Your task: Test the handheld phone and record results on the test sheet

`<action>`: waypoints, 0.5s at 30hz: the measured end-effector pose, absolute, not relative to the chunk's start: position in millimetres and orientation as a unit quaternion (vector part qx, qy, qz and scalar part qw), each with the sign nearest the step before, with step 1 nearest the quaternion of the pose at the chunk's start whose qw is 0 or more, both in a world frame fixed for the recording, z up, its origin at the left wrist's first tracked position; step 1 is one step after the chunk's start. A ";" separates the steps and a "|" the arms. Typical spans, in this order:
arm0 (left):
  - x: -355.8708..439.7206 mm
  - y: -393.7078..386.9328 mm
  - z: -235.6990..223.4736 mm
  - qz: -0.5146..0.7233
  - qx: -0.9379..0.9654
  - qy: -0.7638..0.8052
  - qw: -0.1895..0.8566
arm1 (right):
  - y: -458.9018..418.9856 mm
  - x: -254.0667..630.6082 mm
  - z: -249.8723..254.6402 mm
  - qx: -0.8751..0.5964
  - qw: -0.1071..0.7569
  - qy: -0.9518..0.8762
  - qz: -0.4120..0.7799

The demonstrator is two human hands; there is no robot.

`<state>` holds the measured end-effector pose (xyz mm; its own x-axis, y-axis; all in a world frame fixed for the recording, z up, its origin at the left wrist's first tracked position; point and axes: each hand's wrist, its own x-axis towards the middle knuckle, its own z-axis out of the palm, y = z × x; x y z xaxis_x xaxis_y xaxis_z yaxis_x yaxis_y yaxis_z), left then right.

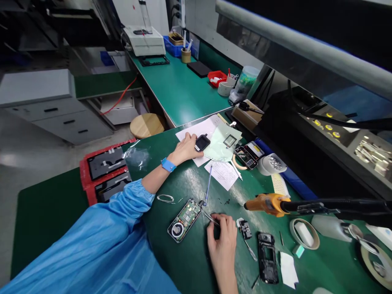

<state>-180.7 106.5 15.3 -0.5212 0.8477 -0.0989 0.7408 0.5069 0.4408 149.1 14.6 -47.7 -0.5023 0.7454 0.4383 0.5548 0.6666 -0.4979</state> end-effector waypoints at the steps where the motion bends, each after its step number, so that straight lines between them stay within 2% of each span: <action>1: -181.0 106.4 15.0 0.177 0.466 0.852 0.157 | 15.7 148.7 -44.0 -0.388 0.310 -0.854 0.156; 6: -181.7 103.5 10.9 0.211 0.474 0.837 0.172 | 45.4 138.9 -21.8 -0.366 0.201 -0.887 0.198; 10: -184.9 98.9 8.5 0.279 0.469 0.818 0.182 | 87.9 108.4 -16.5 -0.374 0.189 -0.891 0.176; 15: -184.5 100.3 5.3 0.413 0.440 0.764 0.228 | 118.3 77.1 -18.3 -0.372 0.111 -0.913 0.124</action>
